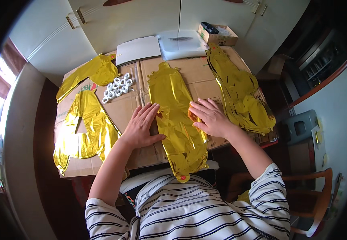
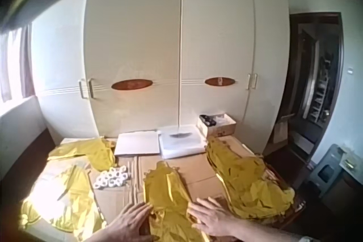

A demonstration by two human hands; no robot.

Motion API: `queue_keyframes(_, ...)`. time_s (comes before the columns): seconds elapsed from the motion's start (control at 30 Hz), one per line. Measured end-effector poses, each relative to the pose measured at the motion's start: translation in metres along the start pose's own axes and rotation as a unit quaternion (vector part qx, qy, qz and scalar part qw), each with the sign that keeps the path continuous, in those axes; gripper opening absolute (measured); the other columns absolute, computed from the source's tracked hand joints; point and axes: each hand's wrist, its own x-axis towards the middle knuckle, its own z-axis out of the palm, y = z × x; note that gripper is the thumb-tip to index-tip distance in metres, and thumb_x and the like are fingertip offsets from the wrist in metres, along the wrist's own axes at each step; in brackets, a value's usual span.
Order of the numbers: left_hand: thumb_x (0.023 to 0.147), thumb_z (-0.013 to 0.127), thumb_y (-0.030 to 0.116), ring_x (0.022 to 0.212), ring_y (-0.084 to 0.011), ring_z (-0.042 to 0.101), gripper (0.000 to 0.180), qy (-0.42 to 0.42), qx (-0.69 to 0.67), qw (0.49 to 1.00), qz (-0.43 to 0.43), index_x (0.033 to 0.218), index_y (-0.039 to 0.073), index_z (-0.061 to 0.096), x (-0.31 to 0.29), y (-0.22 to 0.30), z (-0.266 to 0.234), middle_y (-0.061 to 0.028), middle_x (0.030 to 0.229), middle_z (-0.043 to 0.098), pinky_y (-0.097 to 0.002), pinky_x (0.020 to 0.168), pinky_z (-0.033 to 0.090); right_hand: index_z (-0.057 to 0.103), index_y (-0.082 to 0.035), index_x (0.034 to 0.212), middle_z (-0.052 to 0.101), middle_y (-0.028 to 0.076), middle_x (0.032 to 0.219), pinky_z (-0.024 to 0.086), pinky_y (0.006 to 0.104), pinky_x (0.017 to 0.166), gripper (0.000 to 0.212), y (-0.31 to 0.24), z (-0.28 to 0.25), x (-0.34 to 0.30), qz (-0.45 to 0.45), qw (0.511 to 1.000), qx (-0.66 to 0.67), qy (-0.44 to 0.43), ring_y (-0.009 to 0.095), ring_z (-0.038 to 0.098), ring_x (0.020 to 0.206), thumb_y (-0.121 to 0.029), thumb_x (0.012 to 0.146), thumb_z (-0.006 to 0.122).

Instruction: Fold gold foil balloons into a square shape for packaging.

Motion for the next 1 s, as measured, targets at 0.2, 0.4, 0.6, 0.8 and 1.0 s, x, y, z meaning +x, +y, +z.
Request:
queue_keyframes(0.2,0.076,0.079,0.056,0.150,-0.0354,0.032,0.110,0.002,0.000,1.000,0.002,0.158,0.004,0.029,0.000,-0.001,0.002,-0.0143,0.160,0.040,-0.0519,0.126,0.019,0.048,-0.007,0.150,0.041,0.012,0.160,0.019,0.0506,0.126,0.062,0.002,0.006,-0.003,-0.002,1.000,0.009,0.008,0.030,0.030,0.152,-0.042,0.100,0.058)
queue_keyframes(0.4,0.073,0.080,0.060,0.152,-0.0351,0.030,0.116,-0.012,-0.001,1.000,0.003,0.159,0.005,0.027,0.000,-0.001,0.000,-0.0145,0.160,0.039,-0.0516,0.127,0.017,0.050,-0.006,0.148,0.043,0.012,0.159,0.022,0.0492,0.125,0.062,0.008,0.005,-0.006,-0.021,0.999,0.044,0.025,0.030,0.033,0.151,-0.040,0.098,0.063)
queue_keyframes(0.6,0.071,0.082,0.059,0.152,-0.0350,0.029,0.121,-0.024,0.000,1.000,-0.012,0.161,0.004,0.022,0.000,0.001,-0.001,-0.0175,0.159,0.039,-0.0524,0.127,0.015,0.051,-0.007,0.148,0.044,0.011,0.159,0.024,0.0481,0.124,0.062,0.014,0.006,-0.012,-0.044,0.997,0.044,0.034,0.031,0.033,0.151,-0.039,0.096,0.065)
queue_keyframes(0.8,0.068,0.083,0.059,0.153,-0.0349,0.027,0.125,-0.038,-0.009,0.999,-0.029,0.161,0.005,0.019,0.000,0.002,-0.004,-0.0189,0.158,0.040,-0.0529,0.128,0.012,0.052,-0.008,0.147,0.045,0.011,0.158,0.026,0.0483,0.124,0.062,0.016,0.002,-0.016,-0.049,0.998,0.046,0.021,0.031,0.034,0.150,-0.039,0.096,0.066)
queue_keyframes(1.0,0.066,0.085,0.059,0.153,-0.0338,0.027,0.128,-0.045,-0.021,0.998,-0.039,0.162,0.006,0.018,-0.001,0.002,-0.007,-0.0188,0.158,0.039,-0.0522,0.128,0.011,0.052,-0.009,0.147,0.045,0.011,0.158,0.025,0.0480,0.124,0.063,0.014,-0.002,-0.014,-0.040,0.997,0.061,0.020,0.031,0.035,0.150,-0.039,0.095,0.068)
